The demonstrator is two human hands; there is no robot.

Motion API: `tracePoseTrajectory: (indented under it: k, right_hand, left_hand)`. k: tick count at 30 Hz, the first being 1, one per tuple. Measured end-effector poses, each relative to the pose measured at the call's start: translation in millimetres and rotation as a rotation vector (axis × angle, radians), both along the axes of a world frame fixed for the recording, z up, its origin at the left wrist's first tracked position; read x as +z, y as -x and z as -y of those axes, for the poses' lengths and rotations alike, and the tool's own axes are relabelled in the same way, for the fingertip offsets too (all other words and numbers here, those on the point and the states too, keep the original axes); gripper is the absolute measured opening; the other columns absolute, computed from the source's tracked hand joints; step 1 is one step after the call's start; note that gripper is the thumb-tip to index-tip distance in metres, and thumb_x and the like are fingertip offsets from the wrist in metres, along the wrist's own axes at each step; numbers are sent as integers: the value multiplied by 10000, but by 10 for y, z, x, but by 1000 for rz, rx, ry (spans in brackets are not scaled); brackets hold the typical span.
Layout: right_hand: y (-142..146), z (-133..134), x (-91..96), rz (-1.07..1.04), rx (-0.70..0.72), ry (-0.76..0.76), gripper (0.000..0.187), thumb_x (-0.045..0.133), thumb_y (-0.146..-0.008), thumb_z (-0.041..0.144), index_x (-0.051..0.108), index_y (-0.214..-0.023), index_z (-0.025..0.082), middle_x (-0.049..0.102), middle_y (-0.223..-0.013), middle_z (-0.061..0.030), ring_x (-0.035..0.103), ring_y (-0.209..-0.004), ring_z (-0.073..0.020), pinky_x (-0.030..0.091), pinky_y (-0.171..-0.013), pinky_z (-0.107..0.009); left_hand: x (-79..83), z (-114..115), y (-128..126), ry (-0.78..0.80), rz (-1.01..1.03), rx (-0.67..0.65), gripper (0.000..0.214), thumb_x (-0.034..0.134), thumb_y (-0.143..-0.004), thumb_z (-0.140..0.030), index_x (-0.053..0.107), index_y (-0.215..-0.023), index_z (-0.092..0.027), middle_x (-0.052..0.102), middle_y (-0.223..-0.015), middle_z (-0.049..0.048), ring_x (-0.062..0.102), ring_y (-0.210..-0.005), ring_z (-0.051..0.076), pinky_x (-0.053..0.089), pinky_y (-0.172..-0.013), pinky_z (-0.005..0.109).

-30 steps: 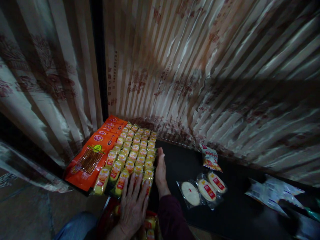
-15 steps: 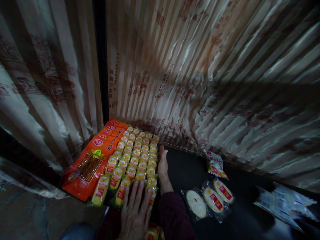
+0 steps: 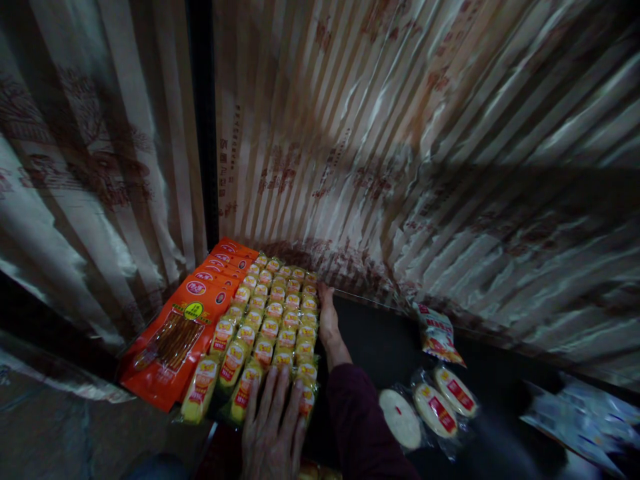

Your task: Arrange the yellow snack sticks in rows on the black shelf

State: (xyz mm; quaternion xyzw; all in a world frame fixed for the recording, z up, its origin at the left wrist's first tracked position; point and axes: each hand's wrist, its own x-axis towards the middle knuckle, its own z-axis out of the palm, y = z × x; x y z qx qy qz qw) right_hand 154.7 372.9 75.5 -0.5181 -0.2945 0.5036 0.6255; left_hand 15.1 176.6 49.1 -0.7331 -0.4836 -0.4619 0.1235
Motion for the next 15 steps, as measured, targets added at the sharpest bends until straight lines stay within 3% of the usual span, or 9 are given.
tracePoseTrajectory:
  k: [4,8,11,15]
  right_hand:
    - [-14,111,72,-30,-45,5,696,265,-930,636,387,-1462,205,361,-1543,-36,316,-1444,-159,194,-1217,-363]
    - [-67,411,146,-1,-117,-1,731,199,-940,609,328,-1486,141,338,-1559,-98,323,-1442,-169,211,-1210,-378]
    - [-34,876,160,130,-126,-69,782,219,-920,636,316,-1485,105,337,-1561,-134,324,-1444,-192,238,-1203,-390]
    - [224,1732,11,630,-156,-205,655,292,-952,546,337,-1482,165,313,-1577,-107,275,-1462,-229,189,-1212,-496]
  left_hand:
    - [-49,18,-32,13,87,-9,392,520,-908,-279,607,-1275,-173,589,-1363,115,315,-1440,211,135,-1224,417]
    - [-54,34,-29,17,106,-16,406,516,-915,-263,580,-1309,-185,554,-1404,100,322,-1436,217,132,-1227,429]
    - [-11,70,-7,15,65,-3,410,510,-915,-245,571,-1316,-188,561,-1397,94,313,-1440,223,146,-1225,448]
    - [71,181,56,16,-36,-4,418,482,-915,-208,561,-1324,-174,586,-1371,90,306,-1443,221,174,-1219,444]
